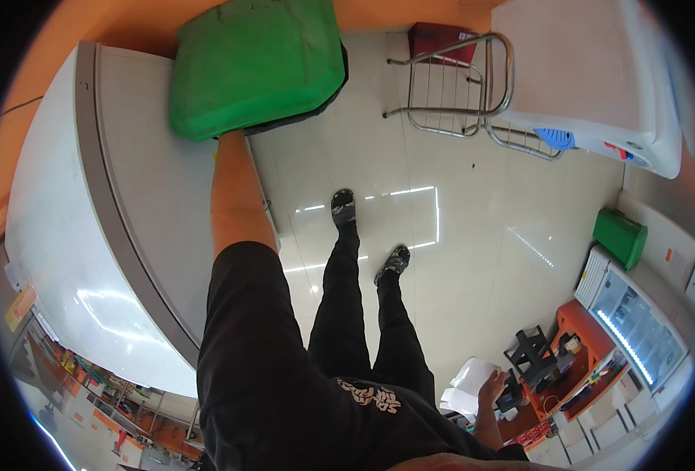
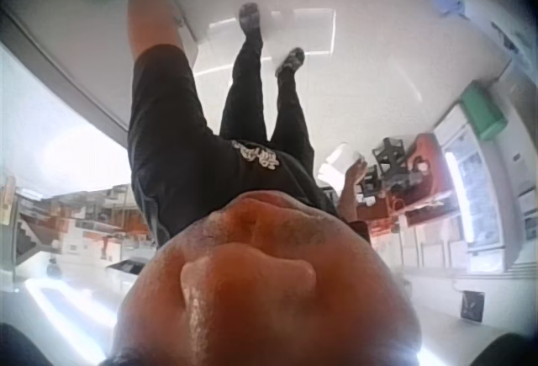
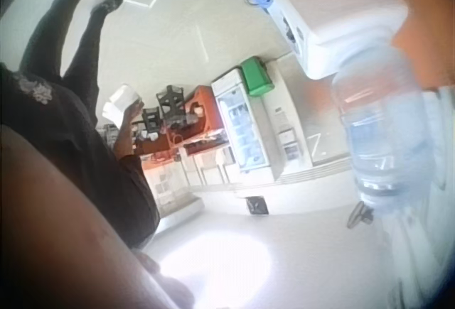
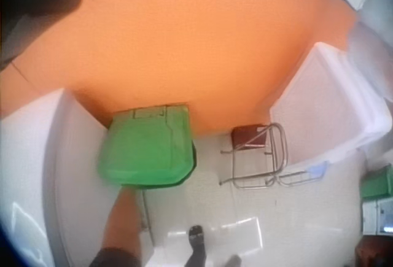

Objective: The person assembles small paper boxes by folding flat sheets and tucking flaps into slots. They handle multiple boxes one at a time, folding edges and securing the structure by hand, then placing finished units on a nearby counter.

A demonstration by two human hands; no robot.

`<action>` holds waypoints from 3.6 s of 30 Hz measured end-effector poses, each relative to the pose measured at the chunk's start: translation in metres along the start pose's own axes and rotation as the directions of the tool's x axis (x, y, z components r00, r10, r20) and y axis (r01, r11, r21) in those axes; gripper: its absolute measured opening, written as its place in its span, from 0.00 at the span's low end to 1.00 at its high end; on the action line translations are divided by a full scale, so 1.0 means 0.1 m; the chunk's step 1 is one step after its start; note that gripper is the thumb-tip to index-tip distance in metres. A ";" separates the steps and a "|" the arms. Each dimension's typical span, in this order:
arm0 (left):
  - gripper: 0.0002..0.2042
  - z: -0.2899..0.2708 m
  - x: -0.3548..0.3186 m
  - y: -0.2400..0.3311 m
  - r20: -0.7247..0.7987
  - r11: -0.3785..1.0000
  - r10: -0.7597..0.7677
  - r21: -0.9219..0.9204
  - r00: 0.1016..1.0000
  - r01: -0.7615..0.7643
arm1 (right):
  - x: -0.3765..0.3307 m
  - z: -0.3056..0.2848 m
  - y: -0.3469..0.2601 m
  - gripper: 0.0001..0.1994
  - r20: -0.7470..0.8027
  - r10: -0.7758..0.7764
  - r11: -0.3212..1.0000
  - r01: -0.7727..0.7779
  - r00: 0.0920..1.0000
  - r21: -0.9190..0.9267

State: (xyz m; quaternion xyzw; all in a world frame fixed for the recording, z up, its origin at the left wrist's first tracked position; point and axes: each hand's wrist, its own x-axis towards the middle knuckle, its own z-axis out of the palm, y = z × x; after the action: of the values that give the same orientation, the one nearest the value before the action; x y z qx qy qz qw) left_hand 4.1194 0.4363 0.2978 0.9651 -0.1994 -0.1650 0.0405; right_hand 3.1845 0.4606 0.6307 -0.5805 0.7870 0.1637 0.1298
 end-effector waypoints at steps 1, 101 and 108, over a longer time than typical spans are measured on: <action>0.37 0.01 -0.01 0.01 0.002 1.000 -0.019 0.010 1.000 0.019 | 0.02 0.03 0.02 0.15 0.008 0.032 0.999 -0.032 0.999 0.023; 0.07 3.26 -23.12 13.78 0.139 -0.192 0.408 -0.953 -0.903 -0.234 | 6.00 -3.12 16.79 0.09 -0.248 0.929 0.198 0.198 0.274 0.960; 0.17 4.15 -24.02 14.41 0.247 -0.174 0.292 -0.936 -0.924 -0.305 | 6.78 -3.26 17.64 0.07 -0.099 0.907 -0.011 0.257 0.410 0.966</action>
State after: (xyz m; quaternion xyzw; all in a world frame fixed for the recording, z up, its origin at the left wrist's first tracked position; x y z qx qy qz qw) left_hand 1.3654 0.0662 0.8407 -0.0655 -0.8040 -0.5910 0.0073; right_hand 1.2947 0.2177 0.8495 -0.0660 0.7629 -0.6419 0.0390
